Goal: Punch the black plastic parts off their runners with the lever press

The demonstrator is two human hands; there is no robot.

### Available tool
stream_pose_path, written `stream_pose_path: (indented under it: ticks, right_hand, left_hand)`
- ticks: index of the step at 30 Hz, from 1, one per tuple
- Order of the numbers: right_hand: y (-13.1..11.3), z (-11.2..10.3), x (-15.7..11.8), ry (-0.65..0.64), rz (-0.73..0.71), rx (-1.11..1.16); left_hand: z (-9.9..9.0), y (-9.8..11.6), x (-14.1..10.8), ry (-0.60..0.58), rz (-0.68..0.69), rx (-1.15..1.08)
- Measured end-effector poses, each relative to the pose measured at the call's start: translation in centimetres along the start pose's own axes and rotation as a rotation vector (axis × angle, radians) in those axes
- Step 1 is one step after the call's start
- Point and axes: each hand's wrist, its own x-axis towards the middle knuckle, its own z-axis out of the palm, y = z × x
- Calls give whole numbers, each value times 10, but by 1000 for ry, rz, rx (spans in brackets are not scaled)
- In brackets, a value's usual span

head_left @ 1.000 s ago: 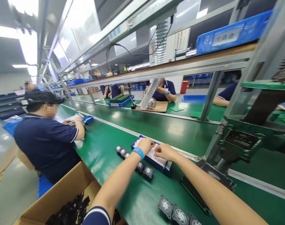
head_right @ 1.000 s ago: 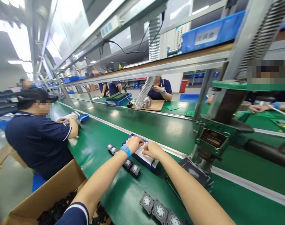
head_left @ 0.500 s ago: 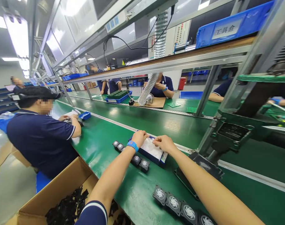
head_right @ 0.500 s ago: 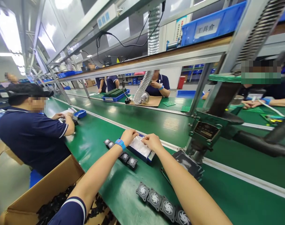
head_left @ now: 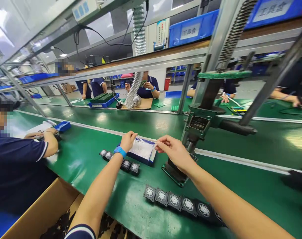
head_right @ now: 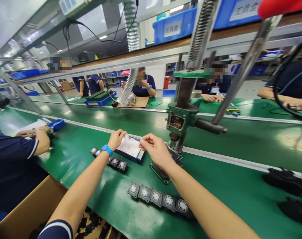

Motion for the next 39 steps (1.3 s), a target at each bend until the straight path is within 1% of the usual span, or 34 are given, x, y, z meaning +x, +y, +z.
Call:
stream_pose_path:
  ticks: [2, 4, 7, 10, 13, 16, 20, 23, 25, 28, 33, 35, 39]
  right_hand:
    - [-6, -24, -41, 46, 8, 28]
    - [-7, -48, -81, 128, 44, 45]
    - [6, -79, -136, 285, 136, 46]
    - [27, -98, -177, 404, 244, -16]
    - [47, -108, -202, 468, 303, -84]
    - [61, -111, -211, 481, 322, -99]
    - [73, -111, -207, 470, 317, -109]
    - [75, -111, -203, 460, 295, -141]
    - [72, -109, -204, 461, 275, -179]
    - [60, -105, -207, 454, 235, -270]
    - [41, -100, -207, 288, 91, -554]
    - [40, -102, -203, 283, 85, -598]
    - [45, -105, -196, 283, 128, -643]
  left_hand:
    - [-2, 6, -3, 21, 24, -59]
    - [-3, 13, -6, 41, 39, -125]
    - [-2, 19, -11, 62, 47, -220]
    - [-2, 22, -19, 69, 42, -296]
    - [-3, 25, -32, 82, 32, -348]
    - [-5, 29, -45, 98, 24, -385]
    - [-9, 37, -60, 109, 23, -421]
    - [-11, 41, -70, 114, 24, -474]
    - [-12, 41, -78, 110, 13, -526]
    - [-11, 42, -89, 88, -12, -564]
    - [-9, 50, -104, 55, -28, -548]
    - [-9, 54, -109, 35, -31, -558]
    - [-9, 57, -117, 0, -31, -593]
